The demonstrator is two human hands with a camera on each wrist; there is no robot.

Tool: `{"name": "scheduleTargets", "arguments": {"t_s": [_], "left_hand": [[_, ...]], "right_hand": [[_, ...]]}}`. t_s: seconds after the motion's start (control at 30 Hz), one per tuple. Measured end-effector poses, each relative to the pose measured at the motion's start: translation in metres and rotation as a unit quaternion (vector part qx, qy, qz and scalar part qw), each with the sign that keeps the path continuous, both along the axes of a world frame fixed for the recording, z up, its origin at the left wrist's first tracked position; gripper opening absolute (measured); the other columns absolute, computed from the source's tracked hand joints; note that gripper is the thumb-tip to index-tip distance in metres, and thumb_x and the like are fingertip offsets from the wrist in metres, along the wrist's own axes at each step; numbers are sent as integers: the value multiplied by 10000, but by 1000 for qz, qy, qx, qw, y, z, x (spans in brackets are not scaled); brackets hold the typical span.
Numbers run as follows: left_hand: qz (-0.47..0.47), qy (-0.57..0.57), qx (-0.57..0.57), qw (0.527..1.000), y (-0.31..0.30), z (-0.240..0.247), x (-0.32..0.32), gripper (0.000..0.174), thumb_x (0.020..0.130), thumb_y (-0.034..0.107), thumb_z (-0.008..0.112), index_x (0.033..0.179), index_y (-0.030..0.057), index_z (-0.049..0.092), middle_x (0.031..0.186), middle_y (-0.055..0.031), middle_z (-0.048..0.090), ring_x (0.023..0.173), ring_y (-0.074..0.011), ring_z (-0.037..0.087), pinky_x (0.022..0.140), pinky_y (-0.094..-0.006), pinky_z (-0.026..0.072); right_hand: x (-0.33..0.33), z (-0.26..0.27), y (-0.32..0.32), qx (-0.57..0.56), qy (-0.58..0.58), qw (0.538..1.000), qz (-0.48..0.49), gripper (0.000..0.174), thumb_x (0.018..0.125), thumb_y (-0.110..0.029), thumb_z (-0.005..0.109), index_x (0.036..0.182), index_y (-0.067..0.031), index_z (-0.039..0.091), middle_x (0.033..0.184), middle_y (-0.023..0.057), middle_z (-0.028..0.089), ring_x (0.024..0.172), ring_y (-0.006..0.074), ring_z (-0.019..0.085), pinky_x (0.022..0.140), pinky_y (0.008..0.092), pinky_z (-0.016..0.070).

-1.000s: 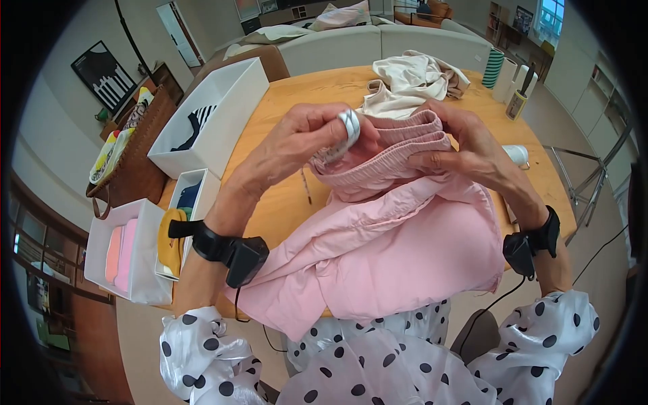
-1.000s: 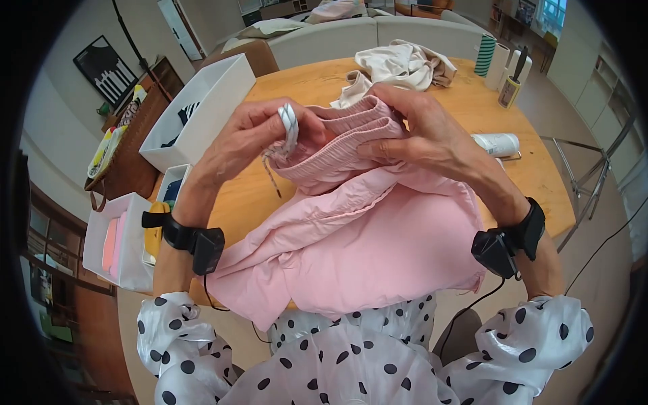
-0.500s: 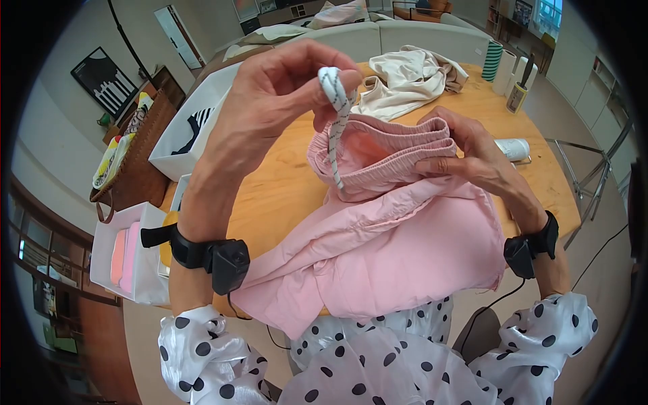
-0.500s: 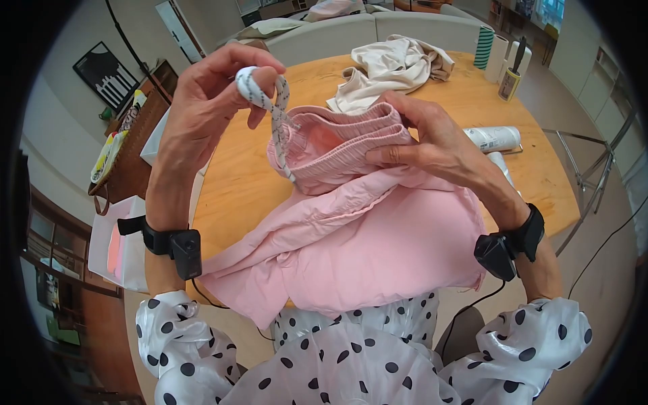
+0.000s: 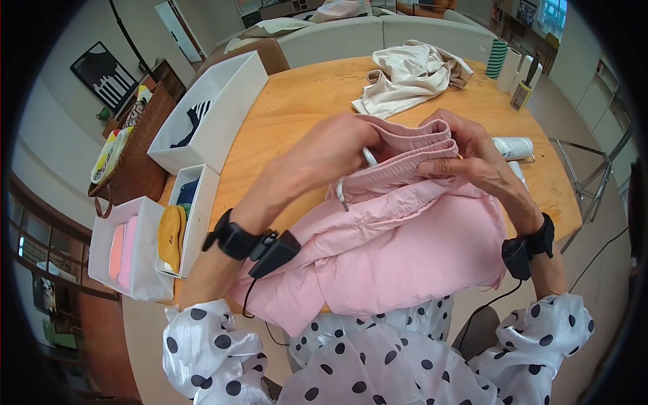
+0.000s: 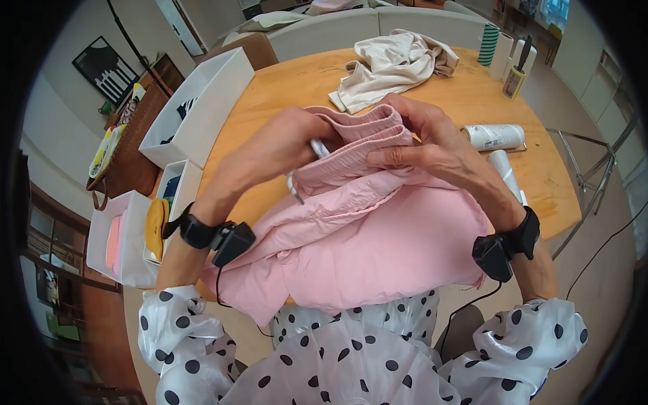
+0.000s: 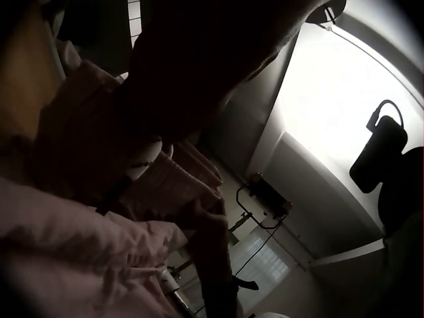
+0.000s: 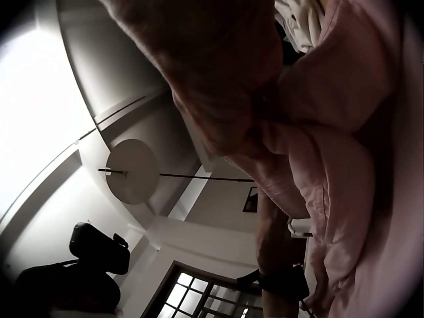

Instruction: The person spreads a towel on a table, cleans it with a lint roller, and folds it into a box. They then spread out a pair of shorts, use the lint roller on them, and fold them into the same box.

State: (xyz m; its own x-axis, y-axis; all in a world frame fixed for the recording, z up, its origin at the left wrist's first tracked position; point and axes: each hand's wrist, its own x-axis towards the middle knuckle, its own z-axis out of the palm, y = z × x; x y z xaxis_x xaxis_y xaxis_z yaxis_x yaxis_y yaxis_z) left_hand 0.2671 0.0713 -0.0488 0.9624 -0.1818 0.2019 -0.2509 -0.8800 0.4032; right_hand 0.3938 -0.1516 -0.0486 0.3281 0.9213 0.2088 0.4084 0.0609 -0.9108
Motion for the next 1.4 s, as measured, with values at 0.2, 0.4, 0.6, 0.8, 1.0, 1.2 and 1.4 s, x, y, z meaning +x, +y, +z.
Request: {"name": "scheduleTargets", "arguments": {"t_s": [0.2,0.4,0.6,0.8,1.0,1.2,1.4], "left_hand": [[-37,197,31,979,-11,28,-3,425,767,-91,557,1169,10,651,927,-106,712,756,-230,632,698,-331,534],[-104,60,-53,991,7,36,-47,357,823,-30,566,1155,50,672,1018,-141,704,922,-281,667,788,-339,538],[-55,-21,-112,992,2,15,-60,224,827,-6,665,1041,41,710,923,-95,703,854,-238,662,749,-302,528],[122,61,-341,930,2,5,-46,147,790,65,756,933,40,727,869,-87,687,821,-216,656,699,-315,508],[148,-180,-31,972,-2,-15,-39,180,776,153,796,854,25,698,749,-80,671,671,-209,632,631,-326,501],[238,-160,-120,951,7,-31,-52,230,765,168,796,829,2,651,691,-63,633,616,-165,609,604,-316,497],[194,-18,-245,950,34,-5,-51,175,758,105,735,867,15,632,738,-23,623,650,-95,587,574,-255,474]], "right_hand": [[2,-7,-3,15,0,1000,-6,337,803,-75,796,1094,-37,630,983,-17,629,963,94,550,887,255,444],[-2,-3,-9,10,38,999,-28,325,817,-74,785,1099,-36,629,990,-14,635,952,95,554,886,265,447],[-7,-2,-10,-2,39,999,-35,325,816,-101,797,1087,-36,630,990,-11,637,952,98,558,881,269,449],[-7,-4,-10,-3,-14,999,-31,338,805,-121,811,1077,-35,631,965,-10,624,937,99,554,856,263,450],[-8,-4,-10,6,-13,999,-36,337,804,-123,813,1069,-30,628,932,-12,598,899,96,541,821,257,447],[-10,-3,-8,40,-78,995,-47,324,819,-136,800,1070,-25,627,909,-12,590,869,91,535,777,257,458],[-13,25,-3,91,-208,972,-61,323,805,-136,809,1078,-52,657,954,3,641,886,82,579,795,250,461]]}}
